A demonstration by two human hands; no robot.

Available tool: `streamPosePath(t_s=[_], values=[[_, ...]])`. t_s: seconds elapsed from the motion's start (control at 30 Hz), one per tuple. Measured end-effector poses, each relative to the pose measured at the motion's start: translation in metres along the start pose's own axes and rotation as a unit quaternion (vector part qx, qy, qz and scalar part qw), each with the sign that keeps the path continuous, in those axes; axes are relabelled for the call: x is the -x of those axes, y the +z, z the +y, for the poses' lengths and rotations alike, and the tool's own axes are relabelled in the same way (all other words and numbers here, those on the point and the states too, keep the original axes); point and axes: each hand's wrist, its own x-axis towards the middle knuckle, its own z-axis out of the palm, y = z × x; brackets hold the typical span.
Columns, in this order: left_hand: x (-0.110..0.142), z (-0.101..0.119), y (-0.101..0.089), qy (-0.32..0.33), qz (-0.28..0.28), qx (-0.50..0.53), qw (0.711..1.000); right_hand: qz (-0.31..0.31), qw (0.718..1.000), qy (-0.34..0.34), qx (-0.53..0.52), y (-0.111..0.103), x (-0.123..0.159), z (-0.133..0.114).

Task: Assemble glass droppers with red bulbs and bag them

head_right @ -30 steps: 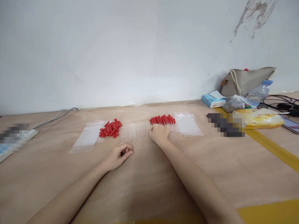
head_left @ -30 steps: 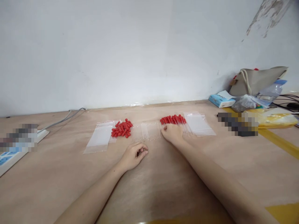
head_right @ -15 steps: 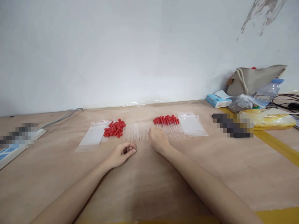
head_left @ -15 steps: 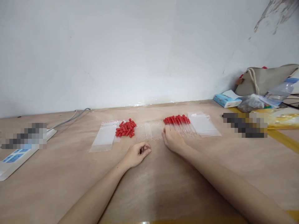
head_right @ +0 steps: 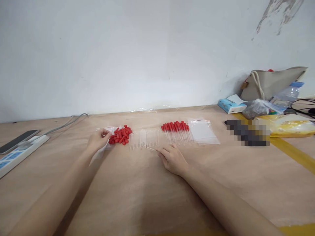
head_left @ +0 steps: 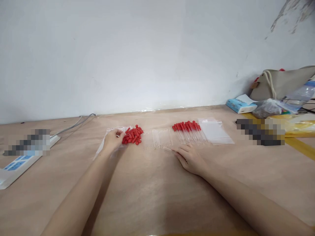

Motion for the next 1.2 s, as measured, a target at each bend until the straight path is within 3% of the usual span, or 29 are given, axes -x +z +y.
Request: streamPosePath(t_s=[0.2,0.33,0.43,0.53,0.6,0.67,0.73,0.8,0.83,0.93,1.2], values=[[-0.051,0.001,0.014,-0.026,-0.044,-0.033,0.998,0.005,1.000,0.001,-0.019,-0.001,0.002,0.001],[-0.060,0.006,0.019,-0.039,-0.078,-0.031,0.996,-0.001,1.000,-0.003,-0.018,-0.002,0.001,0.001],[-0.057,0.013,0.014,-0.045,-0.072,-0.017,0.996,-0.004,1.000,-0.005,-0.027,-0.002,0.000,0.000],[-0.035,0.027,0.007,-0.022,-0.039,0.012,0.999,0.002,0.999,0.005,-0.032,-0.004,0.000,-0.001],[-0.004,0.039,0.008,0.008,-0.025,0.040,0.999,0.012,0.999,0.019,-0.033,-0.006,0.000,-0.002],[0.036,0.050,0.017,0.094,-0.015,0.131,0.987,0.018,0.999,0.035,-0.038,-0.006,0.000,-0.003],[0.075,0.060,0.028,0.174,-0.061,0.228,0.956,0.022,0.997,0.048,-0.052,-0.005,-0.001,-0.005],[0.104,0.067,0.038,0.211,-0.138,0.289,0.923,0.027,0.996,0.059,-0.068,-0.003,0.000,-0.007],[0.113,0.070,0.041,0.229,-0.150,0.293,0.916,0.028,0.995,0.062,-0.075,-0.002,0.000,-0.008],[0.121,0.074,0.043,0.253,-0.161,0.285,0.910,0.018,0.995,0.052,-0.083,0.000,0.001,-0.012],[0.115,0.071,0.043,0.245,-0.164,0.302,0.907,-0.005,0.997,0.031,-0.075,0.002,-0.001,-0.013]])
